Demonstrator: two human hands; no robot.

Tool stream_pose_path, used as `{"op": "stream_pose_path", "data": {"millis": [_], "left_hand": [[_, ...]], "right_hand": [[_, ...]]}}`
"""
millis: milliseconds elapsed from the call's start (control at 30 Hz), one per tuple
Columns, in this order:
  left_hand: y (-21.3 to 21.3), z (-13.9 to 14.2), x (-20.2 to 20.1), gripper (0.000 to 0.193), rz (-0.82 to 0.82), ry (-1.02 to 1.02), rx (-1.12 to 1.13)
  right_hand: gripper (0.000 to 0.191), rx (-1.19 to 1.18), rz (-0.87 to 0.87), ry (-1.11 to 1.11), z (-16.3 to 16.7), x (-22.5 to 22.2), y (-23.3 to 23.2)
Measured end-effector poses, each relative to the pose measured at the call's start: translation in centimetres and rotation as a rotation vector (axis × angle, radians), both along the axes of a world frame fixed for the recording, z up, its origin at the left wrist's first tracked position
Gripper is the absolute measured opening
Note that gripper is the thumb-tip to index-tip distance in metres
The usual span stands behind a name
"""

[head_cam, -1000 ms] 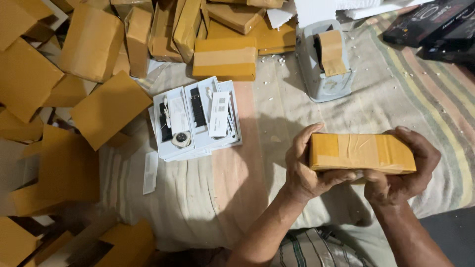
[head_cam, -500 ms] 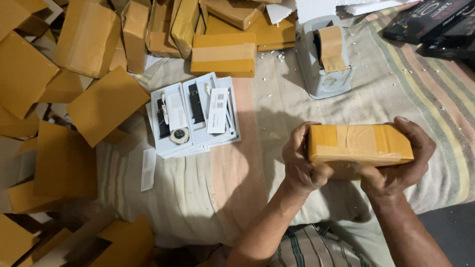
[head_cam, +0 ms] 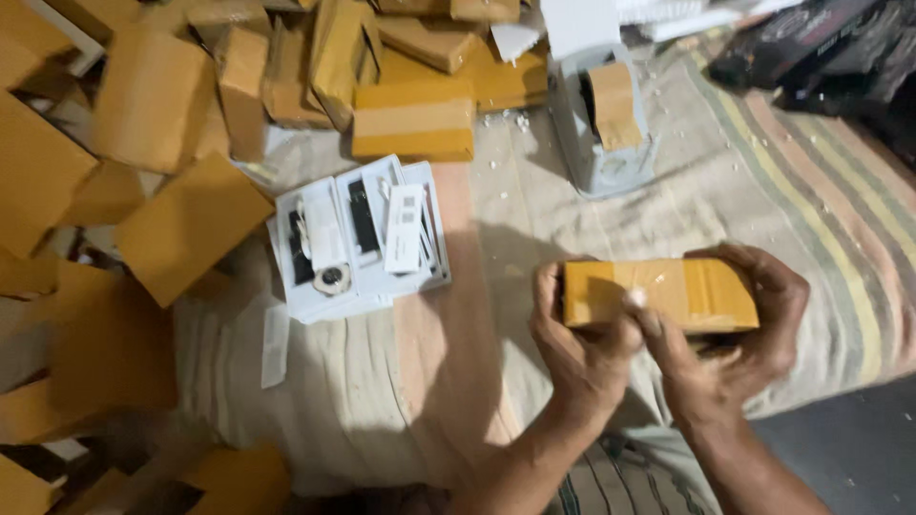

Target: The person places a black product box and a white foam insert into a small cardboard box, then closes the flaps. They secure the box by applying packing tape across the top and bottom seams using a tape dispenser.

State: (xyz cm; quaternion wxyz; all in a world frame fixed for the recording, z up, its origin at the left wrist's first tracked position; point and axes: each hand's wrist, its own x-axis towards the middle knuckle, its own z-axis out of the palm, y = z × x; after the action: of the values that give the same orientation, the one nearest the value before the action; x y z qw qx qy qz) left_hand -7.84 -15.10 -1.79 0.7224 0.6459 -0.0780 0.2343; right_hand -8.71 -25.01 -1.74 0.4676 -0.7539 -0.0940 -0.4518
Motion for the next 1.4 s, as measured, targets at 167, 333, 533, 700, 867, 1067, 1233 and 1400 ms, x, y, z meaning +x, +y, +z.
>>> {"op": "stream_pose_path", "data": {"millis": [167, 333, 533, 700, 867, 1067, 1233, 1400], "left_hand": [[-0.3, -0.7, 0.0, 0.050, 0.057, -0.007, -0.060], [-0.9, -2.0, 0.7, 0.070, 0.064, 0.032, -0.155], [0.6, -3.6, 1.3, 0.079, -0.091, -0.216, 0.055], [2.2, -4.9, 2.7, 0.066, -0.137, -0.011, 0.214], [2.3, -6.0, 2.2, 0.057, -0.155, 0.228, 0.208], [3.2, -8.0, -1.6, 0.056, -0.084, 0.550, -0.045], [6.2, -8.7, -2.9, 0.068, -0.161, 0.721, -0.012], [6.2, -8.8, -2.2, 0.070, -0.209, 0.874, -0.234]], "right_hand": [[0.040, 0.294, 0.052, -0.040, -1.8, 0.5, 0.1], [0.054, 0.428, 0.082, -0.027, -3.2, 1.0, -1.3], [0.071, 0.287, 0.149, -0.088, -6.5, 2.3, -3.0], [0.062, 0.131, 0.048, 0.295, -10.2, 3.4, -4.2], [0.047, 0.066, 0.009, 0.591, -9.0, 2.7, -4.1], [0.070, -0.766, -0.048, 0.336, -4.2, 0.7, -3.3], [0.080, -0.918, 0.369, 0.405, -4.8, 2.8, -0.8], [0.080, -1.047, 0.301, 0.393, -5.0, 10.4, 2.6]]}}
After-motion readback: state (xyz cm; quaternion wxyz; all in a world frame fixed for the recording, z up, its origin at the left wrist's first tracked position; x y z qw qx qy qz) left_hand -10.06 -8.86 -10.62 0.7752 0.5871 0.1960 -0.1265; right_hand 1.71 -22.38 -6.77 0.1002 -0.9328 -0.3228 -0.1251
